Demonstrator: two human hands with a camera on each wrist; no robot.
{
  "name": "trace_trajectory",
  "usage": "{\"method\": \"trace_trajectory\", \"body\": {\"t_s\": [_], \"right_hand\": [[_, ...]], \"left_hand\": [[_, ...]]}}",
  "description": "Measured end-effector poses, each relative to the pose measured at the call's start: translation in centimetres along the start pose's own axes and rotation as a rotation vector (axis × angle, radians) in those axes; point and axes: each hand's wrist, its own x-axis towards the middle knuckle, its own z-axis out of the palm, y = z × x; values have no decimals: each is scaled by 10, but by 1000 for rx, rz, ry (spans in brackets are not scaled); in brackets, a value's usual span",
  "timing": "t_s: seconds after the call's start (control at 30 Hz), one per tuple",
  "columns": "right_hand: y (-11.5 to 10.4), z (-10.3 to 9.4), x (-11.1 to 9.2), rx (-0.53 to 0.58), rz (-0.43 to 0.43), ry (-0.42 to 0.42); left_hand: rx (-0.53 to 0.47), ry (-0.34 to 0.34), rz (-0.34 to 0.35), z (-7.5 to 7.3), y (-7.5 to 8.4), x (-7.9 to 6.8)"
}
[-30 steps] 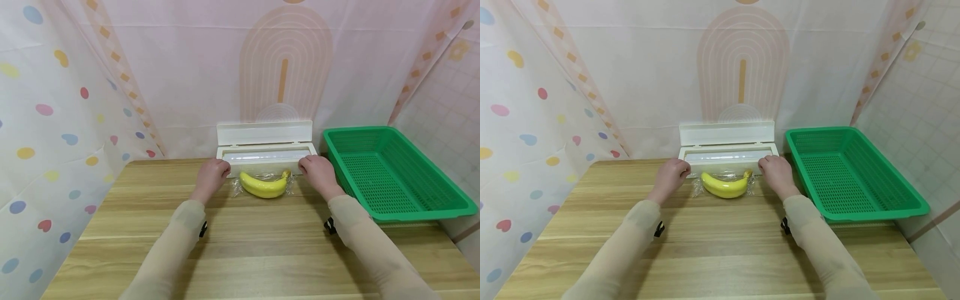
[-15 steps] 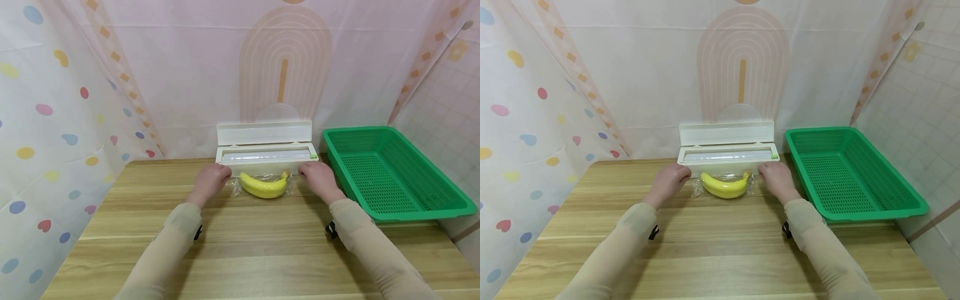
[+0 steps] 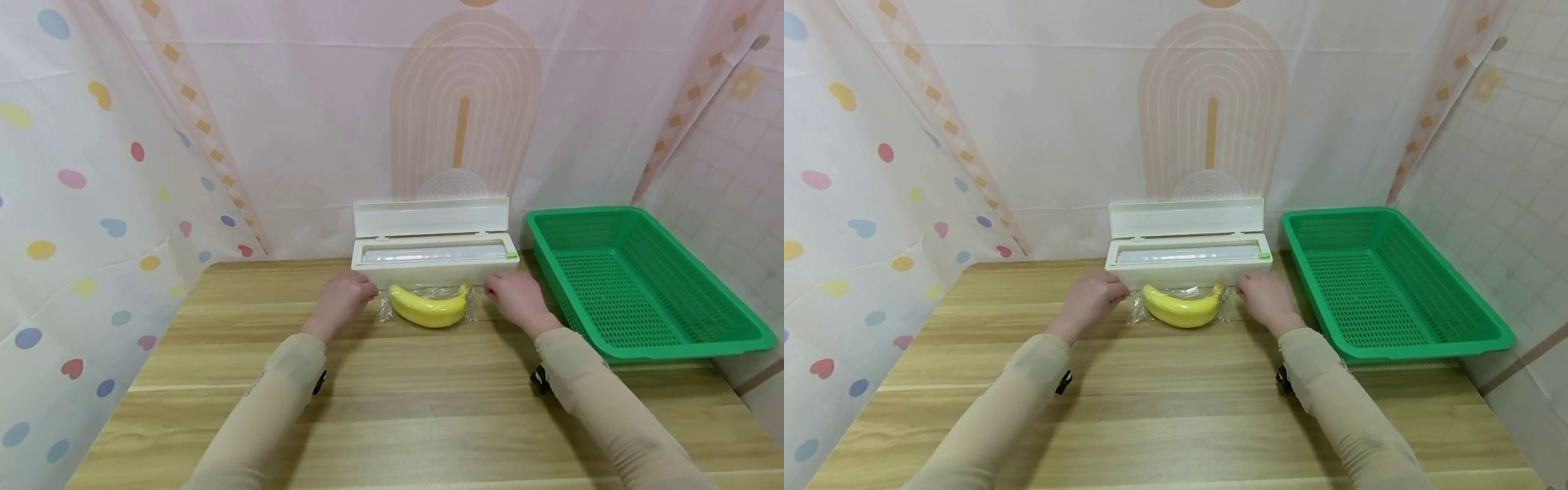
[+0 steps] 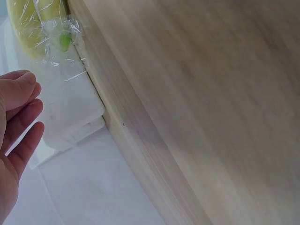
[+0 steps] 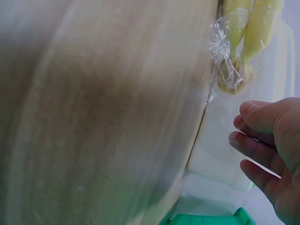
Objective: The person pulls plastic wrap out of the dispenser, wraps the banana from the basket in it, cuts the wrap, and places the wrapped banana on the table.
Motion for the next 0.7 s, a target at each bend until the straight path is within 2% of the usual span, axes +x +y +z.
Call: {"method": "trace_trajectory", "body": {"t_s": [0.4,0.7], "right_hand": [[-6,4,1,-34,-12,-105],[-8,11,4,-61,-60,-86]], "left_hand": [[-1,-138,-18,0,3,2],[-6,-207,-39,2,3,3]]}}
